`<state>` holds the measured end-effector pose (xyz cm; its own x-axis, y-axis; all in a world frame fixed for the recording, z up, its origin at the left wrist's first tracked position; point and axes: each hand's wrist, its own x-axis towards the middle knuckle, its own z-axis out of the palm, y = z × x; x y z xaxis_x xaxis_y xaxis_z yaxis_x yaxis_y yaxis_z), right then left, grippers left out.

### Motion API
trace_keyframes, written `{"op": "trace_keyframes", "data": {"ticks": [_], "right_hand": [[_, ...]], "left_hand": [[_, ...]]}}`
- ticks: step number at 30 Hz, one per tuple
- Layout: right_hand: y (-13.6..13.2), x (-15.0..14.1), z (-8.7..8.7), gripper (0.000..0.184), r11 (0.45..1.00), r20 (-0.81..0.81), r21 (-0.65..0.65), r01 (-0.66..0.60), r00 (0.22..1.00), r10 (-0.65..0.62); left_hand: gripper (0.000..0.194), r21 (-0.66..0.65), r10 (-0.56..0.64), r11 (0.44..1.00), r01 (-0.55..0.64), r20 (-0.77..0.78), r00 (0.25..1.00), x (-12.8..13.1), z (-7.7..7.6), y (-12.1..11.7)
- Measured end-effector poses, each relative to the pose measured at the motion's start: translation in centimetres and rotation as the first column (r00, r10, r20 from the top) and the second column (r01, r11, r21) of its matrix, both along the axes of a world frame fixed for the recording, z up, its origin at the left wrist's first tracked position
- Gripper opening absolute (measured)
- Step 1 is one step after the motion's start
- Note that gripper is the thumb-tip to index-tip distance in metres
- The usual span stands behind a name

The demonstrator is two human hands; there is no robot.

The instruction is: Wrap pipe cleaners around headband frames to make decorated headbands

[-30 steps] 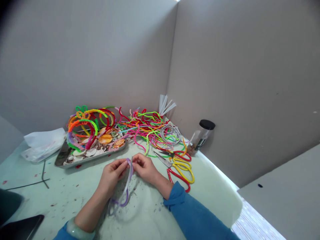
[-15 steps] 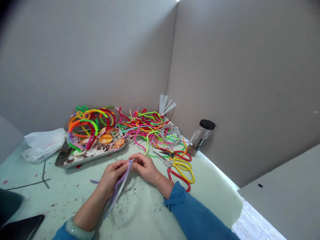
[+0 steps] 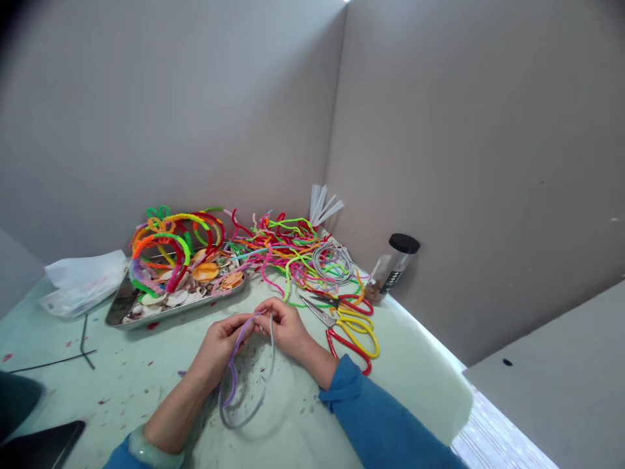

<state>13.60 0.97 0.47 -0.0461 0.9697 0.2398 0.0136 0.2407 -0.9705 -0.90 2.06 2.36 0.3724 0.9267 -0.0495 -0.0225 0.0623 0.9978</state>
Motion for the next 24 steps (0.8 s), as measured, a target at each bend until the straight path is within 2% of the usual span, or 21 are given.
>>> {"op": "trace_keyframes", "data": {"ticks": [6,12,15,21,24], "right_hand": [[0.21,0.19,-0.7,0.015,0.993,0.085,0.063,0.1,0.991,-0.105],[0.31,0.15,-0.9,0.015,0.997,0.038,0.072,0.033,0.999,-0.036],[0.2,0.12,-0.78,0.016,0.997,0.037,0.072,0.018,0.999,-0.02],[0.2,0.2,-0.8,0.015,0.997,0.036,0.063,0.034,0.999,-0.036],[0.43,0.36,-0.81,0.012,0.991,0.044,0.076,0.108,0.993,-0.111]], "left_hand": [[0.027,0.033,0.021,0.999,-0.02,-0.037,0.999,-0.01,-0.36,0.17],[0.046,0.034,0.092,0.995,-0.09,-0.07,0.993,-0.05,-0.72,0.07],[0.056,-0.04,0.103,0.994,-0.105,-0.054,0.993,-0.01,-0.54,0.07],[0.082,-0.189,0.052,0.981,-0.032,0.103,0.993,0.09,-0.65,0.63],[0.08,-0.215,0.13,0.971,-0.101,0.124,0.984,-0.18,-0.71,0.85]]}}
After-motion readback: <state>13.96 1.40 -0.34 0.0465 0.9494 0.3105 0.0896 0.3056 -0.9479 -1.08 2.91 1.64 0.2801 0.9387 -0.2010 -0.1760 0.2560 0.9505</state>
